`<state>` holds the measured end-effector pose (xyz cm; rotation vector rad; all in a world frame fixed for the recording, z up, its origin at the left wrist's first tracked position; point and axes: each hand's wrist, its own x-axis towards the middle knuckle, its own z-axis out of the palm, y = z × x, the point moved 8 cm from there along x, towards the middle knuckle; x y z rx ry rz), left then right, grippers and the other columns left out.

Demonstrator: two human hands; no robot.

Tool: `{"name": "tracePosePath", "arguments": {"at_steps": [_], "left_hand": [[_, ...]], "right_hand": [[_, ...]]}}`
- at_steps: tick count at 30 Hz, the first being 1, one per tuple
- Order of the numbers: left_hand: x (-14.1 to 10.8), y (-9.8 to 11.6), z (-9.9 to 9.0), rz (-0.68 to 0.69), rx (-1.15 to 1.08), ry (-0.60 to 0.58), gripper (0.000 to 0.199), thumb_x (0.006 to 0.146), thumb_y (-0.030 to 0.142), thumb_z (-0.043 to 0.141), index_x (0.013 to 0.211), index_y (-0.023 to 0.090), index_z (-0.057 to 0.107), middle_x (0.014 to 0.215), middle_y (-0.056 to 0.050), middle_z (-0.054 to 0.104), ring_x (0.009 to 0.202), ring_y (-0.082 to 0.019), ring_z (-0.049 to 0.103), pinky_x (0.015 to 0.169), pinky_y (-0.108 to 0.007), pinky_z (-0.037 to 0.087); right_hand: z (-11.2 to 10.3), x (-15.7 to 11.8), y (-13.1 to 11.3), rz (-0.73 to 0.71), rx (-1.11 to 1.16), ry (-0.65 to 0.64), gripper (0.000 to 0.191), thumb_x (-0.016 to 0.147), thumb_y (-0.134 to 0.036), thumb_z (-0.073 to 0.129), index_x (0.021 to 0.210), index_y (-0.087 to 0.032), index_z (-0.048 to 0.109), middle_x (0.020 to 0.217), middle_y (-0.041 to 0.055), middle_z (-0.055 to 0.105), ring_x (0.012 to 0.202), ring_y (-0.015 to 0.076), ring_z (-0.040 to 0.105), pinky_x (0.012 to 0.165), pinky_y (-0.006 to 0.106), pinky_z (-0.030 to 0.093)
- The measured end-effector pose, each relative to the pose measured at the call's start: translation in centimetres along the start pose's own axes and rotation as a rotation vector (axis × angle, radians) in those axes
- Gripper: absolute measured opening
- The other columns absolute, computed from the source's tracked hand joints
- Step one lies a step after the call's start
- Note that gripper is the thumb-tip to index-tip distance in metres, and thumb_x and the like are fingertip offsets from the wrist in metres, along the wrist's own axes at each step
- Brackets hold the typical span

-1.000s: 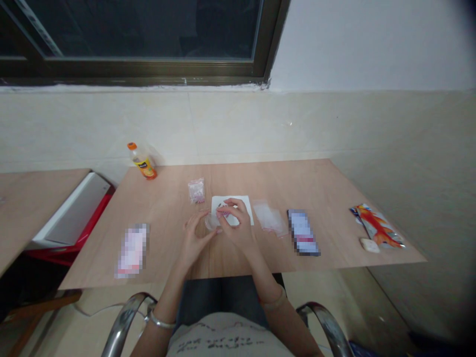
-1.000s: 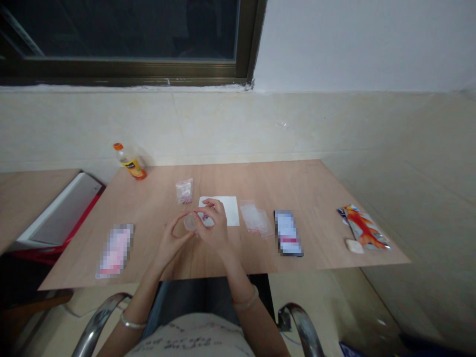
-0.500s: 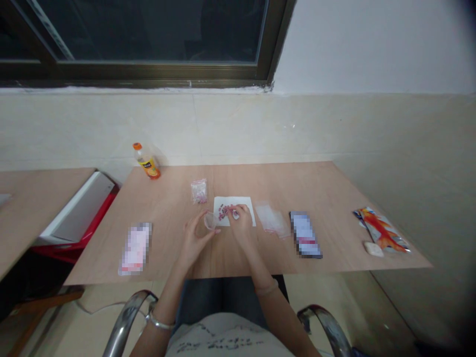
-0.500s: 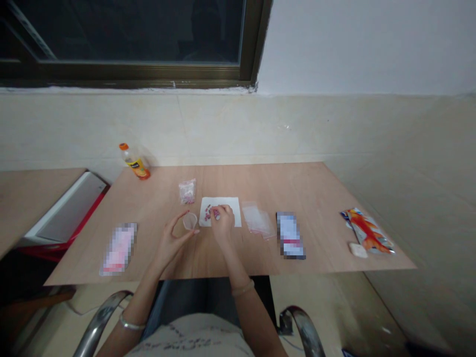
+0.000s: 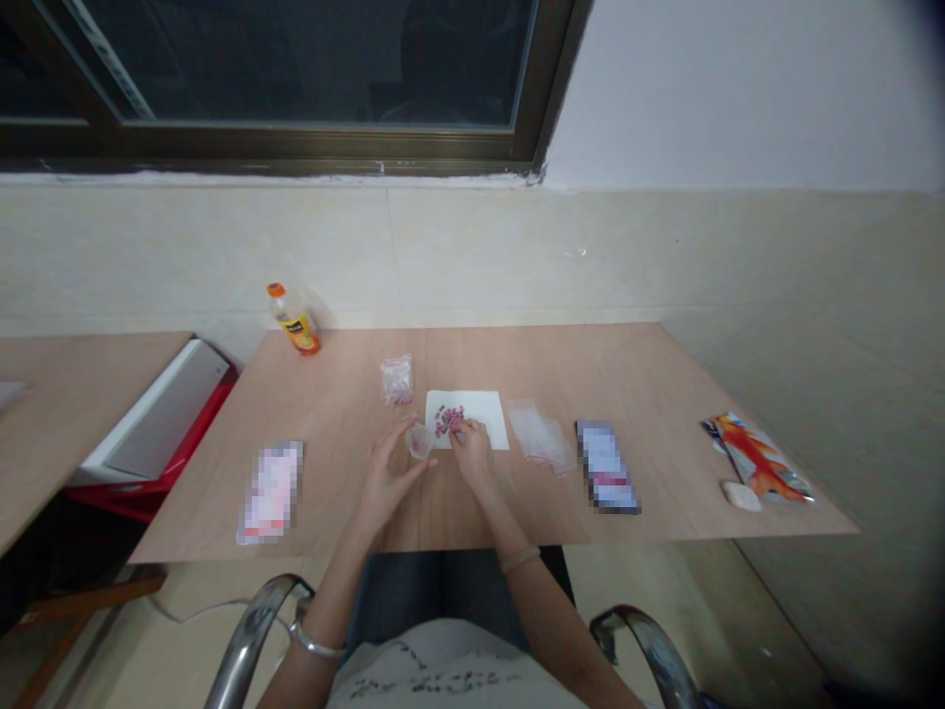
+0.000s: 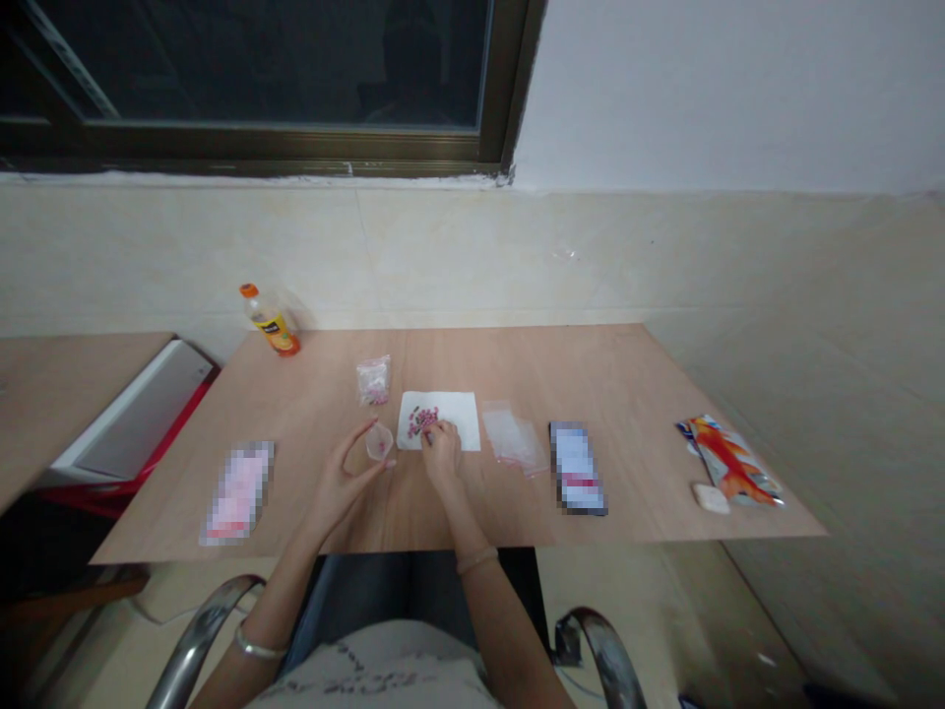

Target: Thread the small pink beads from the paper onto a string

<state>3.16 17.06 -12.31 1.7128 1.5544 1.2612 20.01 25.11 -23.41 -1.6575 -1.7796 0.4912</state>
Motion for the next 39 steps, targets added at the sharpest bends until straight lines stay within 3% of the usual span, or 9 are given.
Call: {"name": "tracePosePath", "arguments": {"at_steps": [10, 14, 24, 29, 34, 37, 39], "left_hand": [[-0.4, -0.6, 0.1, -0.027, 0.013, 0.021, 0.056, 0.073, 0.041, 0.07, 0.122, 0.02, 0.053, 0.121, -0.011, 0.062, 0.112, -0.025, 0.058, 0.099, -0.044, 0.043], [-0.6, -1.1, 0.6, -0.059, 0.023, 0.008, 0.05, 0.074, 0.043, 0.068, 0.116, 0.019, 0.056, 0.112, -0.01, 0.065, 0.105, -0.024, 0.061, 0.094, -0.041, 0.046], [-0.7, -1.0, 1.1, -0.059, 0.02, -0.022, 0.055, 0.072, 0.043, 0.07, 0.119, 0.02, 0.055, 0.116, -0.01, 0.063, 0.109, -0.026, 0.059, 0.096, -0.044, 0.044], [-0.8, -1.5, 1.1, -0.073, -0.016, -0.03, 0.056, 0.071, 0.042, 0.071, 0.12, 0.021, 0.055, 0.118, -0.011, 0.062, 0.111, -0.026, 0.058, 0.098, -0.045, 0.043], [-0.9, -1.8, 1.3, -0.09, -0.026, -0.026, 0.056, 0.069, 0.041, 0.073, 0.118, 0.02, 0.056, 0.117, -0.011, 0.063, 0.111, -0.027, 0.058, 0.098, -0.046, 0.042], [-0.8, -1.8, 1.5, -0.104, -0.08, -0.036, 0.054, 0.069, 0.04, 0.073, 0.116, 0.02, 0.057, 0.115, -0.01, 0.063, 0.109, -0.025, 0.059, 0.097, -0.043, 0.043], [-0.6, -1.7, 1.7, -0.116, -0.116, -0.043, 0.053, 0.069, 0.04, 0.073, 0.115, 0.02, 0.057, 0.113, -0.009, 0.064, 0.106, -0.024, 0.06, 0.095, -0.04, 0.044]], "right_hand": [[-0.3, 0.0, 1.0, -0.008, 0.212, 0.104, 0.021, 0.077, -0.011, 0.05, 0.082, -0.018, 0.069, 0.086, 0.0072, 0.069, 0.086, 0.0218, 0.059, 0.08, 0.033, 0.045], [-0.6, -0.1, 1.4, 0.005, 0.21, 0.11, 0.019, 0.076, -0.012, 0.052, 0.084, -0.017, 0.069, 0.086, 0.008, 0.069, 0.084, 0.0221, 0.06, 0.078, 0.033, 0.046], [-0.1, -0.4, 1.1, -0.048, 0.102, 0.058, 0.019, 0.075, -0.01, 0.053, 0.081, -0.018, 0.069, 0.085, 0.0073, 0.067, 0.086, 0.0218, 0.058, 0.08, 0.034, 0.045], [-1.3, -0.6, 0.6, -0.041, 0.215, 0.115, 0.018, 0.077, -0.012, 0.051, 0.079, -0.018, 0.068, 0.084, 0.0081, 0.069, 0.084, 0.0224, 0.059, 0.079, 0.035, 0.045], [-4.4, -0.3, -1.5, 0.028, 0.472, 0.211, 0.012, 0.078, -0.022, 0.055, 0.081, -0.018, 0.067, 0.084, 0.0068, 0.07, 0.075, 0.019, 0.06, 0.071, 0.031, 0.046], [-6.7, -0.1, -4.7, -0.009, 0.573, 0.136, 0.011, 0.078, -0.024, 0.058, 0.082, -0.019, 0.067, 0.083, 0.0044, 0.07, 0.069, 0.0162, 0.06, 0.059, 0.026, 0.042], [-8.4, -0.3, -7.5, -0.098, 0.591, 0.067, 0.01, 0.078, -0.023, 0.06, 0.084, -0.02, 0.067, 0.082, 0.0029, 0.069, 0.072, 0.0155, 0.061, 0.059, 0.025, 0.042]]}}
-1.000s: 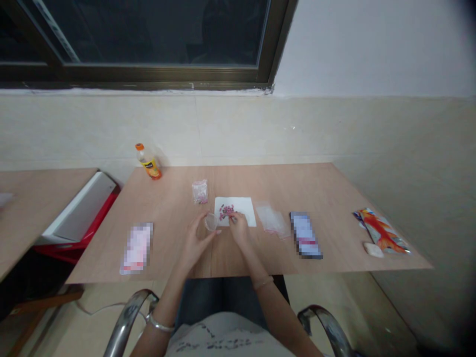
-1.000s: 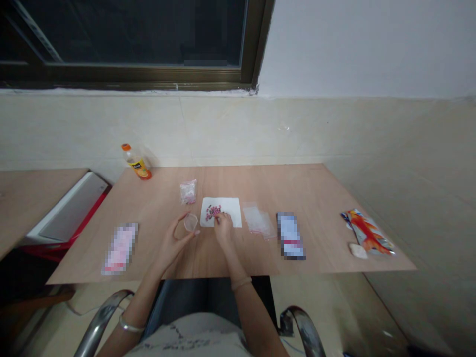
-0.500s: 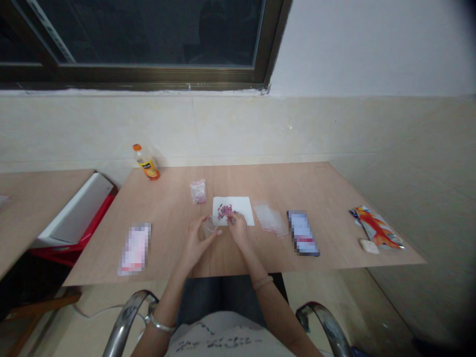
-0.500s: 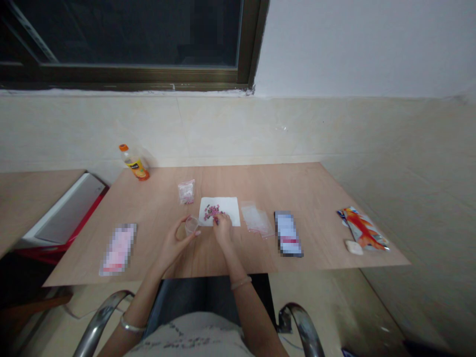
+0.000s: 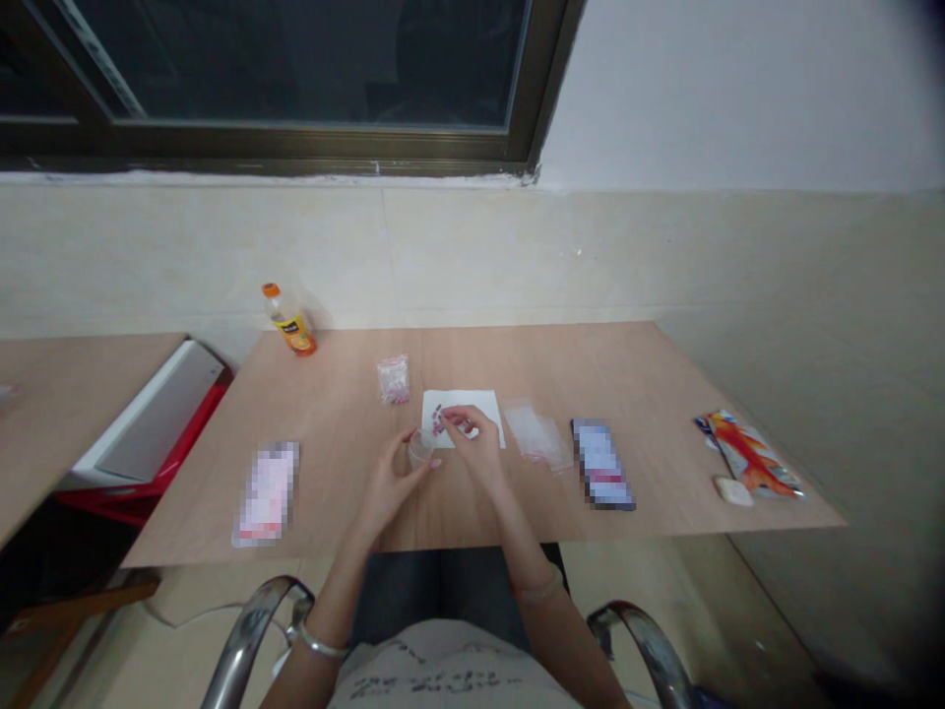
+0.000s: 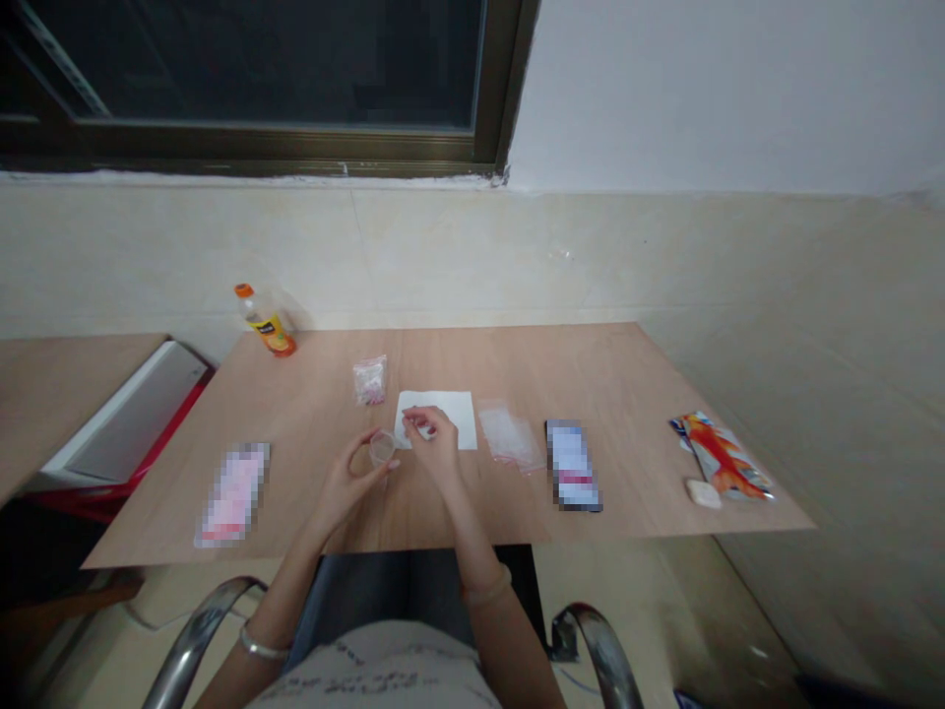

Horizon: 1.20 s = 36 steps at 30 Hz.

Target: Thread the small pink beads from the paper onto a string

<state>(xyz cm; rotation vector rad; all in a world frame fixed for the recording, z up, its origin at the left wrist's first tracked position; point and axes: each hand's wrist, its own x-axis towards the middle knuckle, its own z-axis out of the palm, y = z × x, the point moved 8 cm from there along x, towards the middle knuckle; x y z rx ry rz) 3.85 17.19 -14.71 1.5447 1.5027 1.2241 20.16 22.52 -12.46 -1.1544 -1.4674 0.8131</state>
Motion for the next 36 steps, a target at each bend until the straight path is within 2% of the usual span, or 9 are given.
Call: {"name": "tracePosePath", "arguments": {"at_steps": [2, 4, 7, 13, 18, 23, 30, 36], "left_hand": [[0.2, 0.1, 0.1, 0.0, -0.015, -0.009, 0.052, 0.069, 0.04, 0.073, 0.114, 0.02, 0.058, 0.111, -0.008, 0.065, 0.104, -0.023, 0.06, 0.094, -0.039, 0.045], [0.3, 0.3, 0.3, 0.016, -0.014, -0.016, 0.05, 0.07, 0.039, 0.072, 0.114, 0.02, 0.058, 0.111, -0.008, 0.065, 0.105, -0.023, 0.059, 0.095, -0.039, 0.044], [0.4, 0.2, 0.4, 0.034, -0.011, -0.021, 0.05, 0.071, 0.037, 0.071, 0.115, 0.021, 0.057, 0.112, -0.008, 0.064, 0.107, -0.024, 0.058, 0.097, -0.041, 0.042], [0.2, -0.7, 0.4, -0.005, -0.017, -0.01, 0.055, 0.069, 0.037, 0.072, 0.119, 0.022, 0.055, 0.12, -0.009, 0.061, 0.114, -0.025, 0.056, 0.101, -0.043, 0.04], [0.2, -0.4, 0.5, 0.009, -0.018, -0.027, 0.057, 0.072, 0.037, 0.07, 0.124, 0.022, 0.052, 0.126, -0.009, 0.059, 0.117, -0.024, 0.054, 0.104, -0.044, 0.038], [0.2, 0.4, 0.5, 0.005, -0.014, -0.05, 0.057, 0.073, 0.037, 0.069, 0.125, 0.023, 0.051, 0.128, -0.009, 0.057, 0.121, -0.025, 0.052, 0.106, -0.045, 0.036], [0.2, 0.7, 0.7, -0.017, -0.004, -0.079, 0.059, 0.072, 0.038, 0.07, 0.126, 0.022, 0.051, 0.129, -0.01, 0.057, 0.121, -0.024, 0.052, 0.106, -0.043, 0.037], [-0.1, -0.2, 0.8, -0.022, -0.009, -0.051, 0.058, 0.069, 0.039, 0.073, 0.121, 0.021, 0.055, 0.124, -0.01, 0.06, 0.117, -0.025, 0.054, 0.104, -0.044, 0.039]], "right_hand": [[0.2, -0.1, -2.8, -0.057, 0.01, -0.086, 0.009, 0.079, -0.022, 0.06, 0.084, -0.021, 0.068, 0.084, 0.0024, 0.069, 0.075, 0.0152, 0.061, 0.063, 0.025, 0.043], [0.5, -0.4, -4.6, -0.098, 0.008, -0.163, 0.008, 0.079, -0.022, 0.061, 0.083, -0.022, 0.068, 0.083, 0.0021, 0.069, 0.077, 0.0153, 0.061, 0.067, 0.026, 0.044], [0.9, -0.6, -4.8, -0.093, 0.003, -0.207, 0.009, 0.079, -0.023, 0.061, 0.083, -0.022, 0.069, 0.084, 0.0021, 0.071, 0.081, 0.0161, 0.062, 0.07, 0.027, 0.044], [-0.2, 0.2, 0.7, 0.036, -0.06, -0.068, 0.014, 0.08, -0.025, 0.057, 0.088, -0.02, 0.068, 0.087, 0.0046, 0.071, 0.078, 0.0179, 0.064, 0.069, 0.029, 0.048], [-0.5, 0.2, 5.5, 0.039, -0.248, -0.056, 0.015, 0.075, -0.015, 0.059, 0.085, -0.02, 0.068, 0.09, 0.0064, 0.07, 0.088, 0.0218, 0.063, 0.082, 0.036, 0.048], [0.4, -0.5, 9.6, 0.129, -0.34, -0.077, 0.022, 0.068, -0.007, 0.06, 0.085, -0.018, 0.069, 0.091, 0.0081, 0.068, 0.09, 0.0233, 0.062, 0.084, 0.038, 0.048], [1.1, -1.2, 11.3, 0.121, -0.332, -0.059, 0.019, 0.068, -0.003, 0.058, 0.072, -0.018, 0.068, 0.085, 0.0079, 0.067, 0.093, 0.0237, 0.061, 0.085, 0.037, 0.047], [0.7, -1.2, 11.5, 0.119, -0.306, -0.012, 0.017, 0.07, -0.006, 0.055, 0.071, -0.018, 0.067, 0.081, 0.0076, 0.068, 0.081, 0.022, 0.062, 0.078, 0.036, 0.049]]}}
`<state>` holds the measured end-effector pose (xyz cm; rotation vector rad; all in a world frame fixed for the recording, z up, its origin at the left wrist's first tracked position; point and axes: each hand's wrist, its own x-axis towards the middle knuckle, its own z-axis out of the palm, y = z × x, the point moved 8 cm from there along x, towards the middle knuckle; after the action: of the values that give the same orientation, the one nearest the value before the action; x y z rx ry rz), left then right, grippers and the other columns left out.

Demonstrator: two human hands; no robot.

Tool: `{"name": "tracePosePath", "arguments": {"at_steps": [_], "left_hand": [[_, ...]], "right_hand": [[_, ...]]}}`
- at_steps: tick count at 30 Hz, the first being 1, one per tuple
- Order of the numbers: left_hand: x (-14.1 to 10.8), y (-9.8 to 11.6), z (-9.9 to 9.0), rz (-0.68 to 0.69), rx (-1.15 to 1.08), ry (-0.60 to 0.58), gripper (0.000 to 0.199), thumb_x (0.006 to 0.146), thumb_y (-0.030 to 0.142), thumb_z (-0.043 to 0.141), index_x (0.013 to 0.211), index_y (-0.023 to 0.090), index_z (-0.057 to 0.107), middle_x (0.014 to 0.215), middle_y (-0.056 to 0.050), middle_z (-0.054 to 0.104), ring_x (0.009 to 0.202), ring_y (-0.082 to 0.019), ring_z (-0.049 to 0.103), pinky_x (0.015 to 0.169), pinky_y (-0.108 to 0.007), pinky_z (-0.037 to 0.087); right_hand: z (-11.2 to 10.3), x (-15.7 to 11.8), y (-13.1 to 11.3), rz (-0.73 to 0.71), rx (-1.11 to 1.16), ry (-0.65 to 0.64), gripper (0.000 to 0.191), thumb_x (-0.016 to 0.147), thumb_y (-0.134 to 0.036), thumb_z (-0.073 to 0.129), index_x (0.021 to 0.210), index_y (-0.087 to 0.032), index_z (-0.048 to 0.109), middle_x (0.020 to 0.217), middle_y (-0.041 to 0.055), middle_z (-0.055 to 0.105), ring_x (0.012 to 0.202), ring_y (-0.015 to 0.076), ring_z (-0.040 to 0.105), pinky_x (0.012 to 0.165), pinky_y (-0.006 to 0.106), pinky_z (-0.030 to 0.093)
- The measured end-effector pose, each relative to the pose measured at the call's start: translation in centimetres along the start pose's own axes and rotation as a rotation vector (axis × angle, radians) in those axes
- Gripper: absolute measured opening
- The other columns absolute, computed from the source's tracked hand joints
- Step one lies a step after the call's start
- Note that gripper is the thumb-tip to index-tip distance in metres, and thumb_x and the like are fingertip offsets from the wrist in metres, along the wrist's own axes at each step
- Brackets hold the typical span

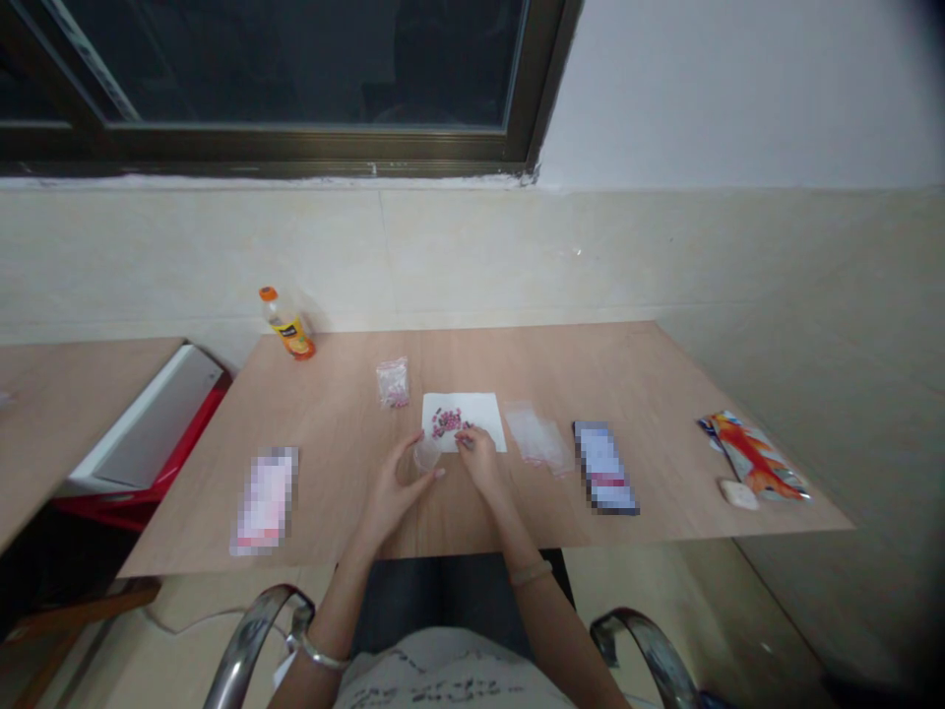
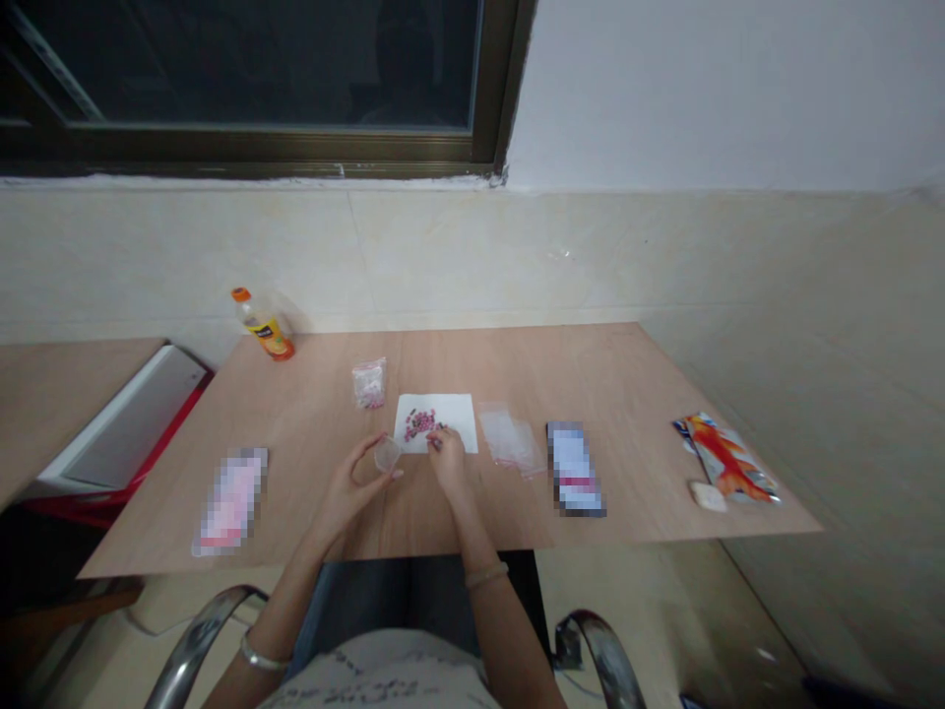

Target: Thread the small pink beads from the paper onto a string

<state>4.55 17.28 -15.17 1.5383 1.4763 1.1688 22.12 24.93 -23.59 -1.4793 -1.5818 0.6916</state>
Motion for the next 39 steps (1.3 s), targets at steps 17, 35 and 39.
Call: {"name": "tracePosePath", "arguments": {"at_steps": [17, 35, 39], "left_hand": [[-0.1, 0.3, 1.1, -0.037, -0.077, -0.089, 0.045, 0.076, 0.039, 0.066, 0.117, 0.021, 0.059, 0.116, -0.008, 0.065, 0.11, -0.023, 0.059, 0.099, -0.039, 0.043], [-0.2, 0.1, 0.3, 0.052, -0.039, -0.034, 0.057, 0.071, 0.036, 0.072, 0.124, 0.024, 0.054, 0.127, -0.009, 0.059, 0.119, -0.024, 0.053, 0.104, -0.042, 0.038], [-0.2, 0.6, 0.1, 0.069, -0.035, -0.049, 0.057, 0.072, 0.035, 0.071, 0.125, 0.024, 0.053, 0.129, -0.009, 0.058, 0.121, -0.023, 0.052, 0.106, -0.042, 0.037]], "right_hand": [[-6.4, -0.6, -14.3, -0.237, 0.281, -0.056, 0.01, 0.078, -0.024, 0.062, 0.085, -0.023, 0.069, 0.082, 0.0025, 0.069, 0.079, 0.0162, 0.061, 0.065, 0.026, 0.045], [-6.1, -0.1, -13.0, -0.17, 0.27, -0.069, 0.016, 0.083, -0.03, 0.056, 0.088, -0.022, 0.069, 0.084, 0.0039, 0.069, 0.078, 0.0165, 0.062, 0.068, 0.027, 0.048], [-4.2, 0.9, -9.4, -0.111, 0.191, -0.041, 0.015, 0.083, -0.024, 0.054, 0.087, -0.021, 0.068, 0.084, 0.0042, 0.069, 0.077, 0.017, 0.063, 0.07, 0.028, 0.048]]}}
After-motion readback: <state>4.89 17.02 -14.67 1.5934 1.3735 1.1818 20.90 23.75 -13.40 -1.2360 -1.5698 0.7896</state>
